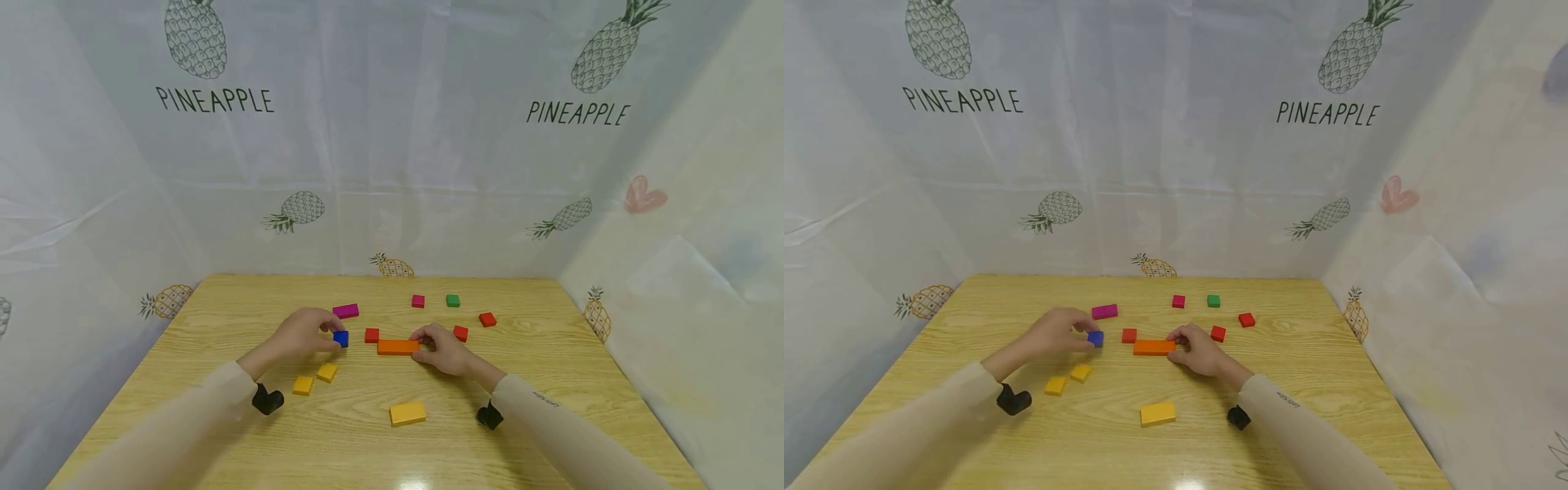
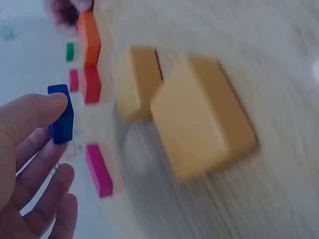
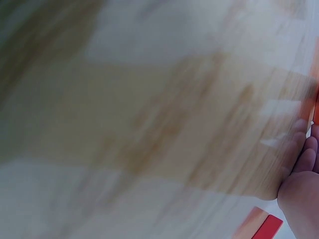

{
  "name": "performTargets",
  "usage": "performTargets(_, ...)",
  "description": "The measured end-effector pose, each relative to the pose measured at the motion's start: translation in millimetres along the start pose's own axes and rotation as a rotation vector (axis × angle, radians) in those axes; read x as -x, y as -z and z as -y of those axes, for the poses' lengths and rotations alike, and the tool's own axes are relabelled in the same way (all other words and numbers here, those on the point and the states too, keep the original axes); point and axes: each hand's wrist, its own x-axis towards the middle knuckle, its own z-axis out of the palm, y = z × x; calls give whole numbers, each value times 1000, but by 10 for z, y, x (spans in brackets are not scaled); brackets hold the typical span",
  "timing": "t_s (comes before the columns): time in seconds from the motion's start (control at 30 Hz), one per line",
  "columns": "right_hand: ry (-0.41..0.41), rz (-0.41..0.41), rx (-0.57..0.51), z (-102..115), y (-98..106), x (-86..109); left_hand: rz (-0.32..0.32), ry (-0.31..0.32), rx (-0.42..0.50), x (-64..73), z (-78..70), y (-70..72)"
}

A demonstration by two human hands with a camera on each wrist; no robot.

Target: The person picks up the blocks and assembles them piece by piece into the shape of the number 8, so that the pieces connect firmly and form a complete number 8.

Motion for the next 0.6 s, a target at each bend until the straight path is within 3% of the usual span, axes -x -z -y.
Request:
performTargets(0.3,-3,0,2,-13,3,-7,4,-29,60,-41,-226,-274)
performTargets(0.6,1,1,1,-9,2,-9,5,-81,32,-112,-256,-495)
